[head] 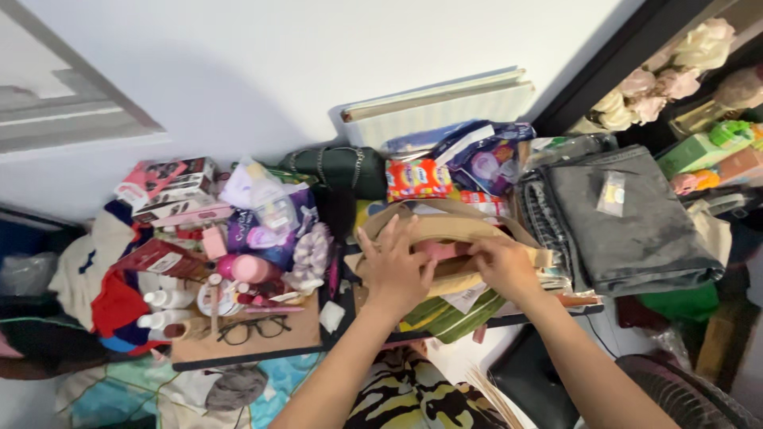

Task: The person places cosmetic items and small objects from a cluttered table into a beige handbag and arranges them inside. They then pick up a stick broom, beat and fluff pillows and cushions on the bed, and tuck and smooth the bed sheet around the mattress.

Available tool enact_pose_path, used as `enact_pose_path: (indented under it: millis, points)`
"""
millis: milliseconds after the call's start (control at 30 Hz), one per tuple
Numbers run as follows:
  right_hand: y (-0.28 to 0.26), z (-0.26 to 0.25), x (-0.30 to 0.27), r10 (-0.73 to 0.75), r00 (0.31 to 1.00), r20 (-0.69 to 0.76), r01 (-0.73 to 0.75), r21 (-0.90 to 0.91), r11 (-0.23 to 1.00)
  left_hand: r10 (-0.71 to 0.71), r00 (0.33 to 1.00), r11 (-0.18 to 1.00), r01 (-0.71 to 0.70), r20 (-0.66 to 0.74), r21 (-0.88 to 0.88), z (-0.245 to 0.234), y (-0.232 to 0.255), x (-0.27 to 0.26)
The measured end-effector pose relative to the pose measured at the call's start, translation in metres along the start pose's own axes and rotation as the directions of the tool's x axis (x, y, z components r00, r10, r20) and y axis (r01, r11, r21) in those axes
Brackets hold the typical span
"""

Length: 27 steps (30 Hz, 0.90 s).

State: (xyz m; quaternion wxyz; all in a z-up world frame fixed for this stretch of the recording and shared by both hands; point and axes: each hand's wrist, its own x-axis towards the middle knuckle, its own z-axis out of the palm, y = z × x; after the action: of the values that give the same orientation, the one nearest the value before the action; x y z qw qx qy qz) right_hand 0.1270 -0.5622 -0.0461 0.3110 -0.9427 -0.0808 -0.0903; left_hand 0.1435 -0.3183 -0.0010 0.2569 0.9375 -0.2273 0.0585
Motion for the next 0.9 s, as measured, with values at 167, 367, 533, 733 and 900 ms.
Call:
enact_pose_path:
  millis: [167, 367, 533, 733, 900]
  points:
    - [0.015, 0.001, 0.028, -0.065, 0.944, 0.324, 0.113, -0.131, 0.985, -0.12, 0.944, 0.94, 0.008, 0.308, 0.342, 0.039, -0.004, 0.034]
    - [0.024, -0.006, 0.054, -0.086, 0.96, 0.266, 0.131, -0.158, 0.979, -0.236, 0.916, 0.892, 0.071, 0.324, 0.446, 0.052, -0.018, 0.057]
    - [0.038, 0.012, 0.056, -0.126, 0.98, 0.154, 0.135, -0.048, 0.99, -0.253, 0.904, 0.895, 0.083, 0.344, 0.439, 0.054, -0.028, 0.062]
    - [0.049, 0.031, 0.058, -0.157, 0.94, 0.302, 0.254, -0.317, 0.914, -0.23, 0.933, 0.919, 0.115, 0.276, 0.376, 0.056, -0.033, 0.058]
    - [0.052, 0.058, 0.061, -0.176, 0.937, 0.301, 0.298, -0.427, 0.854, -0.224, 0.934, 0.929, 0.118, 0.279, 0.351, 0.061, -0.029, 0.056]
